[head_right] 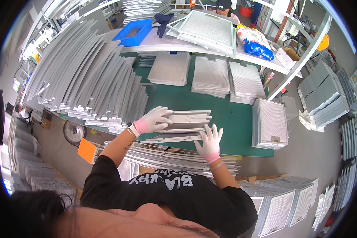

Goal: Sorting and stacking industrial mesh filters on a workbench and shelving unit.

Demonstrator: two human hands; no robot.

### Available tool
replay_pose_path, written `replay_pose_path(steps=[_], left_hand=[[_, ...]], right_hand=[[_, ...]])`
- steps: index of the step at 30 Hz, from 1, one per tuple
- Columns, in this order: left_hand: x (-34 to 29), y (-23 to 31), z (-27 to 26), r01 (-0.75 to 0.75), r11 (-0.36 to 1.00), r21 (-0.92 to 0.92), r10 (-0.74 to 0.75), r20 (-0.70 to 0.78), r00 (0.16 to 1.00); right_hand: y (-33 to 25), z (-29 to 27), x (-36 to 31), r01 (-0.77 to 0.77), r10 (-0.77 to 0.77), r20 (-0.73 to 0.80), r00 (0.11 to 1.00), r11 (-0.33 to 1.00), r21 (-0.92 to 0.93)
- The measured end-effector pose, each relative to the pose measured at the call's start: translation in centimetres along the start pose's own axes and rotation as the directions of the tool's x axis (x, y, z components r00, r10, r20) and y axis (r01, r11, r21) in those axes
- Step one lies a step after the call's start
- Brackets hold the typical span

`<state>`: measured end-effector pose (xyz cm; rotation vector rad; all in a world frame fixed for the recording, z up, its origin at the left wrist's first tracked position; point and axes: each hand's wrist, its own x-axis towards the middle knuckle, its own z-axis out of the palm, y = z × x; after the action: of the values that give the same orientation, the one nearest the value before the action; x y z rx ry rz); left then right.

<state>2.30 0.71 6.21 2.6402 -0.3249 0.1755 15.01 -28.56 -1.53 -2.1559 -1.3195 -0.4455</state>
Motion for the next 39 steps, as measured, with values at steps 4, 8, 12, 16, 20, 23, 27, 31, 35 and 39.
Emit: replay_pose_path(steps=[4, 8, 12, 16, 20, 23, 27, 31, 35, 39], left_hand=[[0.1, 0.6, 0.1, -0.002, 1.000, 0.025, 0.003, -0.056, 0.998], [-0.8, 1.7, 0.3, -0.053, 0.991, 0.120, 0.053, 0.003, 0.999], [-1.3, 3.2, 0.2, 0.161, 0.949, 0.272, -0.137, -0.104, 0.985], [-3.0, 2.6, 1.4, 0.443, 0.863, 0.241, -0.373, -0.285, 0.883], [-3.9, 1.1, 2.2, 0.433, 0.900, 0.053, -0.409, -0.247, 0.879], [-3.5, 0.7, 1.6, 0.452, 0.891, 0.037, -0.443, -0.147, 0.884], [-3.2, -0.4, 1.0, 0.480, 0.877, 0.000, -0.474, -0.157, 0.866], [-3.3, -1.5, 1.8, 0.372, 0.928, -0.029, -0.362, -0.308, 0.880], [-4.3, -2.0, 2.7, 0.353, 0.919, -0.177, -0.394, -0.476, 0.786], [-5.9, -3.5, 5.9, 0.287, 0.828, -0.481, -0.534, -0.520, 0.667]], right_hand=[[-0.2, -0.1, 0.0, -0.032, 0.032, -0.025, 0.999, 0.999, 0.011], [-0.1, 0.1, 0.7, -0.048, 0.050, -0.034, 0.998, 0.998, 0.038], [0.8, 0.3, 0.5, -0.026, 0.033, -0.070, 0.997, 0.995, 0.098], [0.6, 0.6, 0.2, -0.010, 0.022, -0.148, 0.989, 0.996, 0.084], [1.7, 1.0, -0.5, -0.026, 0.038, -0.077, 0.996, 0.988, 0.155], [2.6, 0.6, 0.0, 0.037, -0.031, -0.042, 0.999, 0.989, 0.141], [2.4, -0.5, 1.0, 0.033, -0.022, -0.103, 0.994, 0.994, 0.107], [2.2, 0.8, 1.0, -0.082, 0.124, -0.119, 0.985, 0.948, 0.308], [3.0, 3.1, 1.1, -0.335, 0.423, 0.118, 0.899, 0.486, 0.807], [5.0, 3.8, 2.0, -0.336, 0.297, 0.216, 0.930, 0.449, 0.828]])
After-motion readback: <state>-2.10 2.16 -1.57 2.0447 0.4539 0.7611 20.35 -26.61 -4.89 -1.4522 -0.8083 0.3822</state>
